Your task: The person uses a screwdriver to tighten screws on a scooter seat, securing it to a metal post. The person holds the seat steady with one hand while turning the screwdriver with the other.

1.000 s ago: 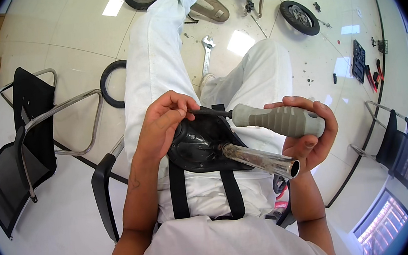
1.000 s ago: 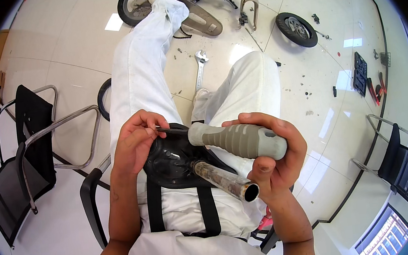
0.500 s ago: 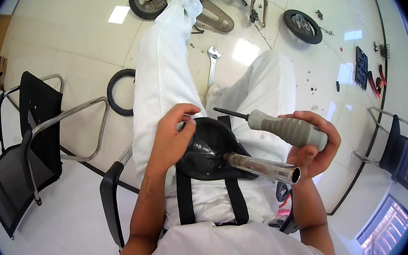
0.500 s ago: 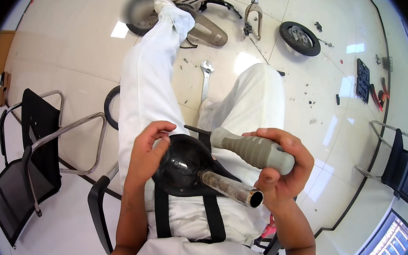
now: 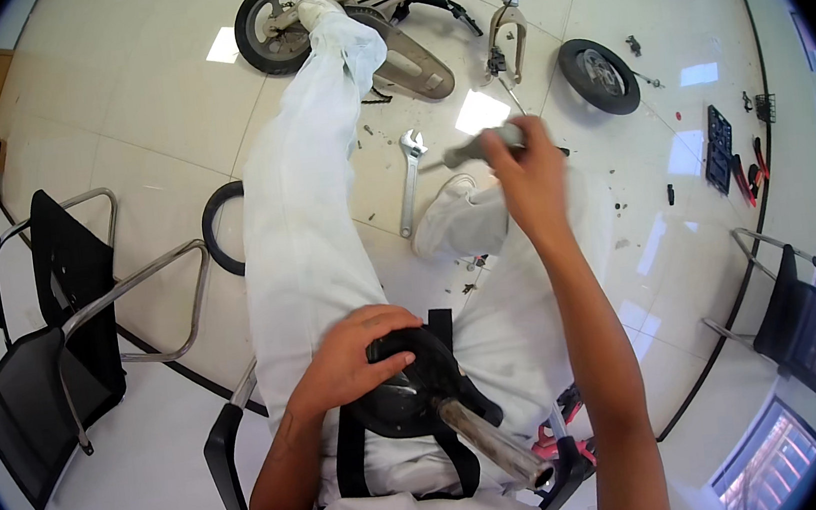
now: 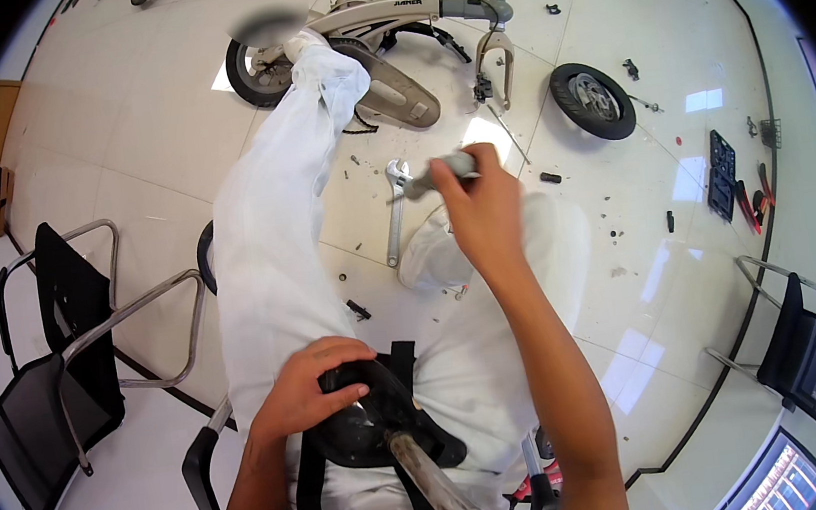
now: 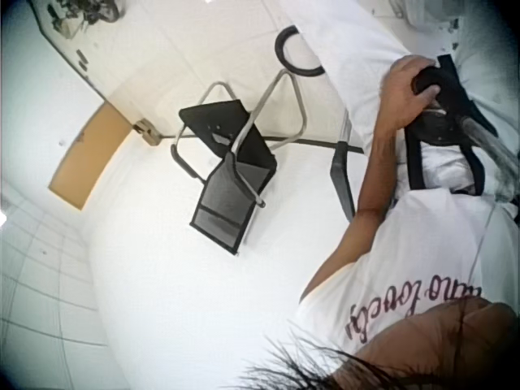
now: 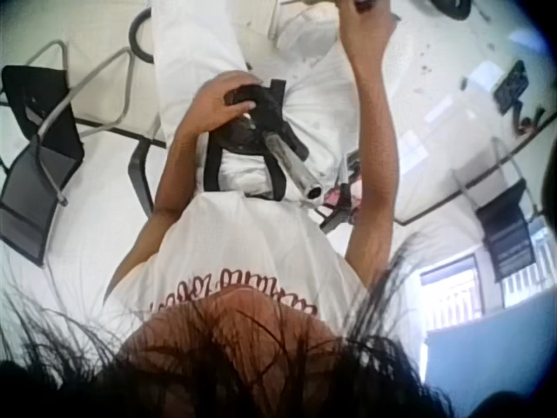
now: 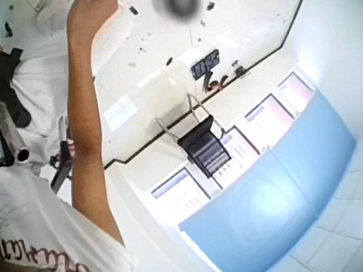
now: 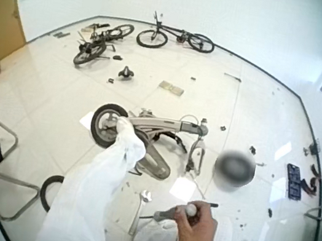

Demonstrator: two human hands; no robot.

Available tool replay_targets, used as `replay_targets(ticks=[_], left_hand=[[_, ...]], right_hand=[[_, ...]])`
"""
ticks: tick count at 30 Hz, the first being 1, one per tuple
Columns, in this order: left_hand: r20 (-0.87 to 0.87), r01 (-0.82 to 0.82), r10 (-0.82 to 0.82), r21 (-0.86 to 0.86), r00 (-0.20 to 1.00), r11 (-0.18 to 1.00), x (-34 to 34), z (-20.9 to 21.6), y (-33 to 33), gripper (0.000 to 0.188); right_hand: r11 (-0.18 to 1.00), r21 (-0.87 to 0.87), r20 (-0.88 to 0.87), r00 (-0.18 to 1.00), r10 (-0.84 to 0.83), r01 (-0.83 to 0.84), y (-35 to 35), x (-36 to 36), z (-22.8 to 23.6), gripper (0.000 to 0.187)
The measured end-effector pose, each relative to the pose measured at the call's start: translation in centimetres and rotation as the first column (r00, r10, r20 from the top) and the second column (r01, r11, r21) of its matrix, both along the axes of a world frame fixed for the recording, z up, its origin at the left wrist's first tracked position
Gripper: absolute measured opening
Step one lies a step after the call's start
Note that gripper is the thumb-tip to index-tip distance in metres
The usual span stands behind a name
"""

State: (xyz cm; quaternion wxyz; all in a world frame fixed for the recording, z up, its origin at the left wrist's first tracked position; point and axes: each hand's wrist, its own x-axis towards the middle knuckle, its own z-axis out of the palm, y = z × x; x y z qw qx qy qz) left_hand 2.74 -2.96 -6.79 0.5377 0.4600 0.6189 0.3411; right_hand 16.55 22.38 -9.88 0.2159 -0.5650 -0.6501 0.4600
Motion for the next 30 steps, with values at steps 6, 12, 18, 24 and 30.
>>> replay_targets(ticks=[6,12,18,24,30], left_hand=[[0.112,0.111,-0.099,-0.11,0.989,0.988,-0.1,-2.2,4.2,0.033],[0.175,0.079,-0.031,-0.274,0.984,0.958,-0.9,-2.3,5.1,0.03],[0.172,0.077,-0.025,-0.305,0.985,0.949,-1.1,-2.8,6.0,0.028],[0.182,0.079,-0.024,-0.303,0.983,0.95,-1.0,-3.0,6.3,0.028],[0.188,0.075,-0.017,-0.304,0.982,0.95,-1.0,-2.9,6.1,0.028]], right_hand=[[0.956,-0.13,0.433,0.852,0.294,-0.263,5.8,-6.3,-26.1,0.038],[0.775,-0.619,0.117,0.991,-0.069,0.127,1.1,-3.5,-38.7,0.031],[0.659,-0.686,0.063,0.928,-0.367,0.307,-0.1,-2.1,-41.0,0.03],[0.636,-0.723,0.054,0.94,-0.336,0.269,0.3,-1.8,-40.6,0.03],[0.662,-0.712,0.069,0.962,-0.264,0.233,-0.1,-1.5,-40.8,0.03]])
